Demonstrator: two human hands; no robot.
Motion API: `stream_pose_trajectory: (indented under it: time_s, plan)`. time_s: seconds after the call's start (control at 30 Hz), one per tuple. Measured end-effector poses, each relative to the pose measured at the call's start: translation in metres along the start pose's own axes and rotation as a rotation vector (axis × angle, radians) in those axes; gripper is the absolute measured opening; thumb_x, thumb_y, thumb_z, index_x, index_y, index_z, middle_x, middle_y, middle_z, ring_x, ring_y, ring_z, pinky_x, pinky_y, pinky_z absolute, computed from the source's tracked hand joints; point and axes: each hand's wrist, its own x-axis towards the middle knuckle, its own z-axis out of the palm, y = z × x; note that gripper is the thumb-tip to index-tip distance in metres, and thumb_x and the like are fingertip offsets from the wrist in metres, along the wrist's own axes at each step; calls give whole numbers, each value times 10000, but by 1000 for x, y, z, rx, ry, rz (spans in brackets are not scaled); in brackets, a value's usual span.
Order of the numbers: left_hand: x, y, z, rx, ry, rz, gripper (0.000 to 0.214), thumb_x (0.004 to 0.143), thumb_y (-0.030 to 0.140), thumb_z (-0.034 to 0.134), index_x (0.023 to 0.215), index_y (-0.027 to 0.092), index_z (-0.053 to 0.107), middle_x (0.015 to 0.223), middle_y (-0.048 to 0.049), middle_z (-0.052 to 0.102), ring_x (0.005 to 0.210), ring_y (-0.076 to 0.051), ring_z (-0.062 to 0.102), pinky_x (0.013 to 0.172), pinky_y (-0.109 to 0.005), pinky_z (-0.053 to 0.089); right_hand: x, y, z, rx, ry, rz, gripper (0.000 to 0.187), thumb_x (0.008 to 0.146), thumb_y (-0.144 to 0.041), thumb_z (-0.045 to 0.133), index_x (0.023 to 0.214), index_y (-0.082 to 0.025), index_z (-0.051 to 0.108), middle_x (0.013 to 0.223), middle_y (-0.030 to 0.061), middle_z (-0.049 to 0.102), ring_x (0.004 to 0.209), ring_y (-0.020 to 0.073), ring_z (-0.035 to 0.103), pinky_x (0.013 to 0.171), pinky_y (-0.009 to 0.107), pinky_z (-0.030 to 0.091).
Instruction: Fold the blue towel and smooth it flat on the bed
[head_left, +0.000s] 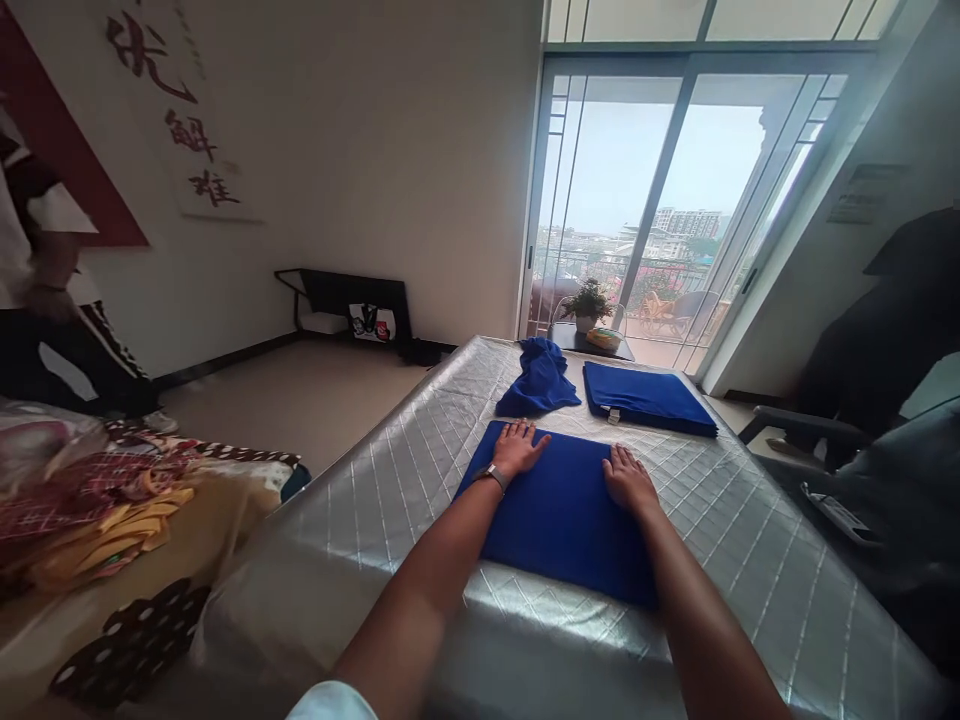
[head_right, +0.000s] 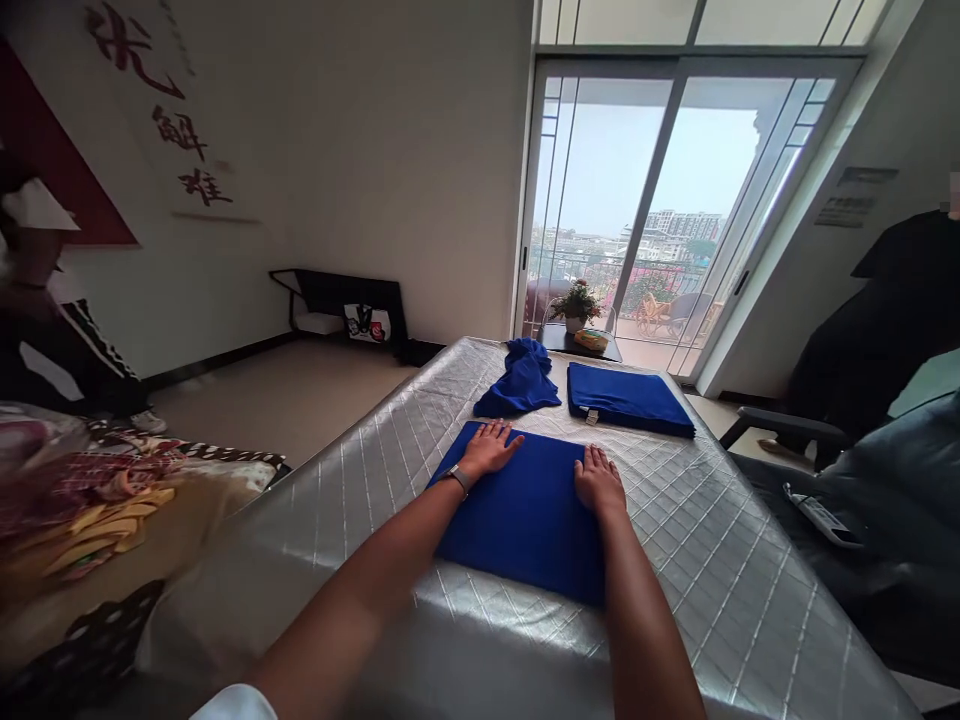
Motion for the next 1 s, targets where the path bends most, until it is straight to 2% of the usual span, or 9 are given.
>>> stream_pose_trajectory:
  time_s: [0.1,0.17,0.43,0.63,1.0]
  plan:
    - [-5,-28,-7,13,20,-53,826,984,663,103,1572,111,278,1644,-111,221,1524,-246,167,1243,-421,97,1,1,1,-8,-1,-4,652,1016,-381,149,1593,-80,190,1673,68,144,1535,185,83,1237,379,85]
    - [-7,-35,-7,13,39,-58,818,984,660,123,1572,113,282,1641,-108,230,1524,-245,170,1244,-414,101,1,1,1,-13,3,-4,651,1017,-379,143,1595,-81,180,1674,67,136,1536,190,81,1238,383,82]
    - [-10,-30,-5,-27,99,-58,802,987,639,198,1551,83,330,1628,-147,262,1518,-270,188,1244,-424,94,0,0,-3,-53,1,-10,652,1018,-375,134,1589,-66,194,1668,85,163,1531,205,121,1236,387,126]
    - [-10,-31,-5,-33,104,-64,748,992,612,239,1550,126,346,1611,-112,325,1518,-265,191,1245,-429,103,2,1,-2,-47,13,-22,660,1016,-381,131,1585,-56,205,1665,92,169,1531,208,120,1236,393,129]
    - [-12,-32,-3,0,148,-52,739,998,609,228,1535,124,376,1616,-116,311,1508,-255,226,1240,-422,126,-11,0,0,-30,166,-73,635,1014,-335,127,1562,-63,297,1647,84,244,1528,194,139,1236,382,94]
